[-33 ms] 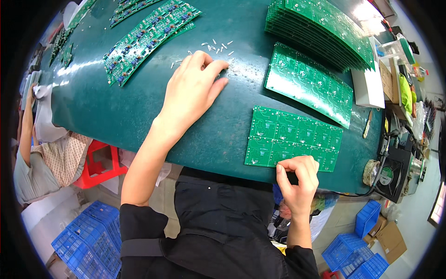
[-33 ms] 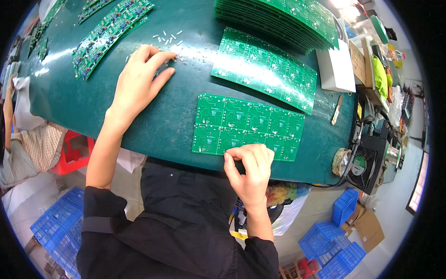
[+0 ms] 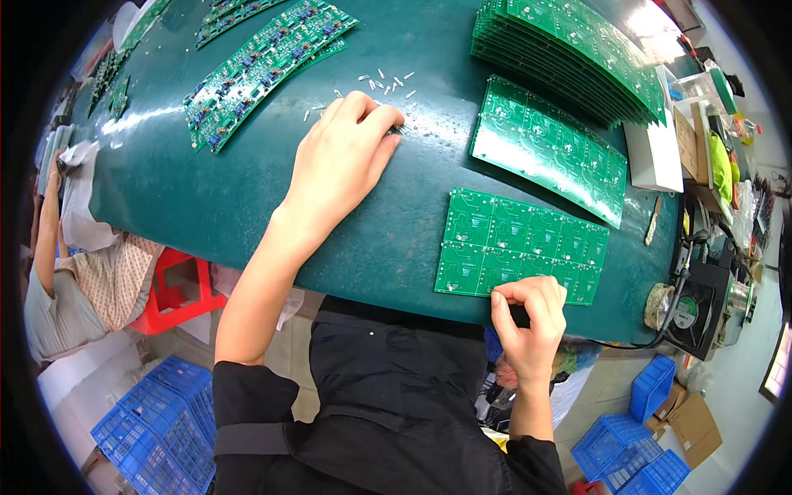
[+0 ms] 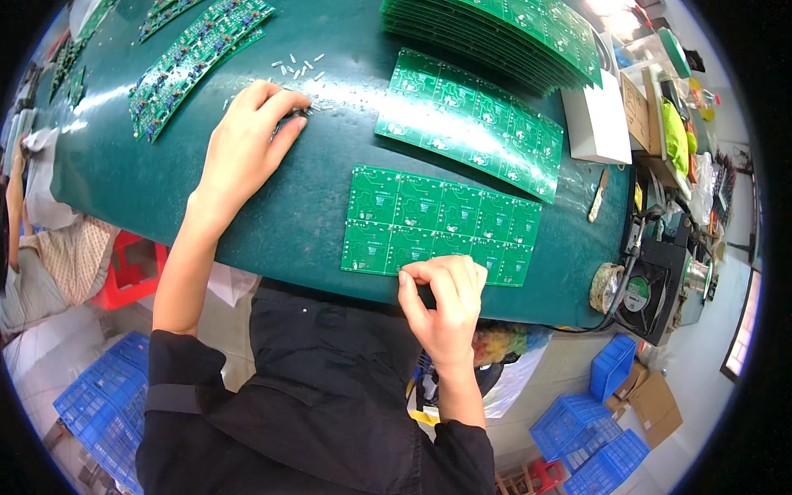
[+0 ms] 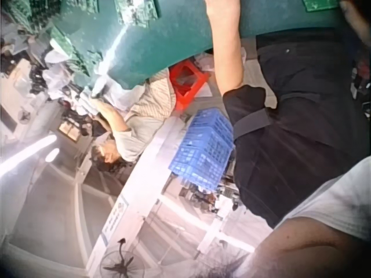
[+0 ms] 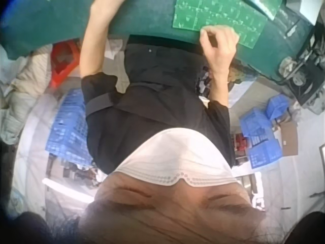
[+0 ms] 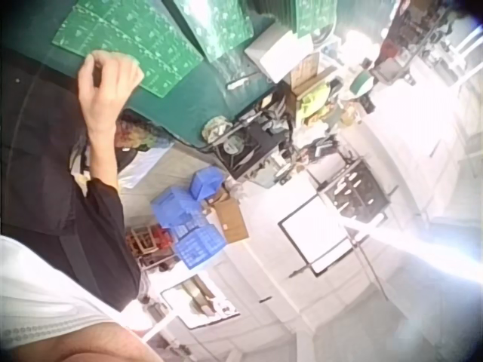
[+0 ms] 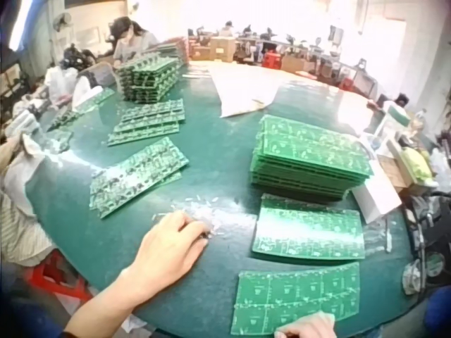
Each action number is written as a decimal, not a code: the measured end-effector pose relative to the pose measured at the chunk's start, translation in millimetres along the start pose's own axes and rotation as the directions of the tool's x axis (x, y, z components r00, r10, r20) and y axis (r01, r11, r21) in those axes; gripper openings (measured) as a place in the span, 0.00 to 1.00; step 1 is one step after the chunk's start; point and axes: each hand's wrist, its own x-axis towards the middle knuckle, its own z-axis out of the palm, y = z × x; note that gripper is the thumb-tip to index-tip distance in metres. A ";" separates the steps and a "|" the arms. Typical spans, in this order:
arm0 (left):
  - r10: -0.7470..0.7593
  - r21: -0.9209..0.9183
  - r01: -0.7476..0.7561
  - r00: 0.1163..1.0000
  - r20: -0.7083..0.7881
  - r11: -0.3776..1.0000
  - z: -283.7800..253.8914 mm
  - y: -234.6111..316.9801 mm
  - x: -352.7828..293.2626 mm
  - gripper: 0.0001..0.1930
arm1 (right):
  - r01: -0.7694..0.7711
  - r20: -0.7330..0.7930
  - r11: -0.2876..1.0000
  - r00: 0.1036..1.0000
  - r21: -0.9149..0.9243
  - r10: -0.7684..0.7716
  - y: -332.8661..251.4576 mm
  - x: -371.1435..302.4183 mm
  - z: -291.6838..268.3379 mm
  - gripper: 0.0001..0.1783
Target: The person assembles circuit boards by picking small electronic components from the table and inserting them into green printed circuit boards by hand, then stacks the boards.
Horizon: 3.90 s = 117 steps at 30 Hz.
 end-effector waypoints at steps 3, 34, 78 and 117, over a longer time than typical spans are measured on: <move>-0.014 -0.041 0.015 1.000 0.026 0.999 0.8 -1.7 -0.1 0.07 | -0.003 0.000 1.000 1.000 0.005 0.003 0.4 -0.8 0.6 0.11; 0.071 -0.659 0.751 0.656 0.751 0.031 -15.0 113.5 -34.4 0.17 | 0.094 -0.160 0.993 0.984 0.070 -0.082 -16.3 4.7 -24.9 0.18; -0.189 -0.396 0.197 0.980 0.060 0.897 -7.1 17.3 8.9 0.06 | -0.008 -0.040 0.985 0.999 -0.171 0.002 16.4 -13.0 -18.5 0.12; 0.062 -0.788 0.478 0.839 0.540 0.390 -20.8 97.0 -36.6 0.05 | -0.054 -0.003 0.985 0.999 -0.163 0.054 9.4 -6.9 -24.1 0.11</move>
